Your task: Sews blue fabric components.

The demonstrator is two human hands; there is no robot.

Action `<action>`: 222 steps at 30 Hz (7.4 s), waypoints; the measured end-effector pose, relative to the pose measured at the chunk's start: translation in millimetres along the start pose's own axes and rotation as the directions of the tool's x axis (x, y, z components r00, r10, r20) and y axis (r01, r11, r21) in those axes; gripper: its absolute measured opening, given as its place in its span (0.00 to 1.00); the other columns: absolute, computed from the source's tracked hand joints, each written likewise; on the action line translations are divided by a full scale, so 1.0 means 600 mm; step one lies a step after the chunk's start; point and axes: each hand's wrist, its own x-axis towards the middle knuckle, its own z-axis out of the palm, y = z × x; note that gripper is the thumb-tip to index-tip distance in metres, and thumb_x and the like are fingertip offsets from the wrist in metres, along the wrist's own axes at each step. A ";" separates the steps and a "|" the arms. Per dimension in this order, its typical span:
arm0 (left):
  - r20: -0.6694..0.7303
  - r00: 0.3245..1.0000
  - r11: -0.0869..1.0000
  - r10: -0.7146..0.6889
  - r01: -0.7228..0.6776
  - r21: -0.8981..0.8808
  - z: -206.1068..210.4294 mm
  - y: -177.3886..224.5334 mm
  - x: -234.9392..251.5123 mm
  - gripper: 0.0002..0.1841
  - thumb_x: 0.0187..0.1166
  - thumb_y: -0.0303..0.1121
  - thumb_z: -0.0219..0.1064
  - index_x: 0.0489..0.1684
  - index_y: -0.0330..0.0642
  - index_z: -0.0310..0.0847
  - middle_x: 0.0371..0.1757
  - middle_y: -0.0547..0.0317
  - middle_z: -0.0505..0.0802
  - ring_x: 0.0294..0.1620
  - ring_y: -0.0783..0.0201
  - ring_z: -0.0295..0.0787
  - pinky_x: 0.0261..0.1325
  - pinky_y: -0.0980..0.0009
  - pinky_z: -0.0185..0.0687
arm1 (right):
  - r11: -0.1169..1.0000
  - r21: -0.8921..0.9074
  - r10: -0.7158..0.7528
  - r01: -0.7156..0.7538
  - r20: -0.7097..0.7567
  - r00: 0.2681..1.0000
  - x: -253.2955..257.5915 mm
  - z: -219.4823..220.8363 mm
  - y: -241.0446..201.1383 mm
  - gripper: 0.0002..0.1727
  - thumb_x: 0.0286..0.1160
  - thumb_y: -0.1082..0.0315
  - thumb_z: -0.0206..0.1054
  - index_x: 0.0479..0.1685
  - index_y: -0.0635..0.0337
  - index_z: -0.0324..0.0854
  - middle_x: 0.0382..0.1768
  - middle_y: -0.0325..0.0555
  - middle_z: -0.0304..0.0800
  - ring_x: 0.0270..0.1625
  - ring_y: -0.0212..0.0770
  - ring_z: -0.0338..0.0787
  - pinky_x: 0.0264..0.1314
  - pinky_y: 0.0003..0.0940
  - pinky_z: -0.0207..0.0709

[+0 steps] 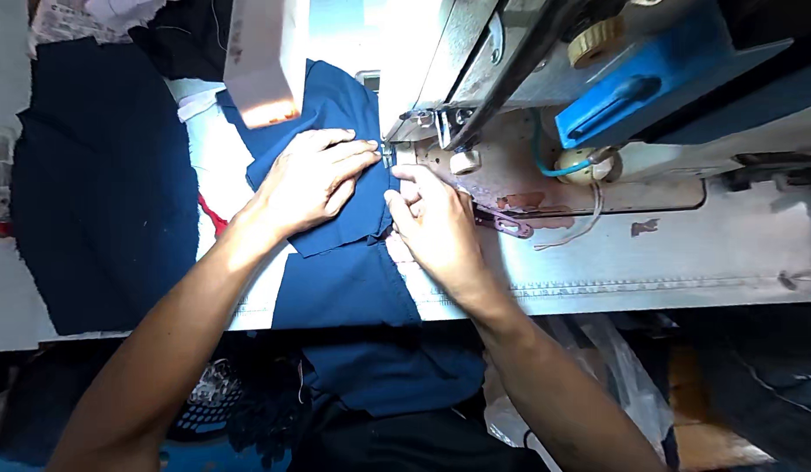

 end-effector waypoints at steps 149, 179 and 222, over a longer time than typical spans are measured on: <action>0.708 0.523 -0.634 -0.475 0.354 -0.687 0.017 0.257 -0.084 0.18 0.96 0.37 0.44 0.46 0.44 0.82 0.34 0.62 0.92 0.36 0.72 0.90 0.42 0.75 0.88 | -0.254 0.876 0.205 -0.409 0.463 0.862 -0.053 -0.040 -0.095 0.12 0.91 0.60 0.56 0.56 0.57 0.80 0.43 0.46 0.91 0.44 0.36 0.94 0.47 0.32 0.90; -0.110 0.642 0.546 -0.759 0.536 -0.645 -0.047 0.101 -0.077 0.38 0.71 0.34 0.77 0.81 0.38 0.63 0.48 0.58 0.97 0.38 0.72 0.95 0.43 0.74 0.92 | 1.000 0.020 0.000 0.000 0.006 1.000 -0.013 -0.016 0.029 0.14 0.87 0.58 0.62 0.59 0.58 0.79 0.29 0.49 0.85 0.27 0.48 0.85 0.29 0.52 0.79; 0.023 0.971 0.961 0.239 -0.233 -0.152 0.000 0.005 -0.013 0.23 0.82 0.29 0.51 0.73 0.42 0.84 0.71 0.53 0.90 0.78 0.52 0.80 0.85 0.58 0.66 | 0.840 -0.447 -0.349 0.307 -0.014 0.937 0.015 0.027 0.060 0.15 0.85 0.57 0.59 0.52 0.50 0.92 0.73 0.34 0.87 0.71 0.50 0.81 0.62 0.53 0.68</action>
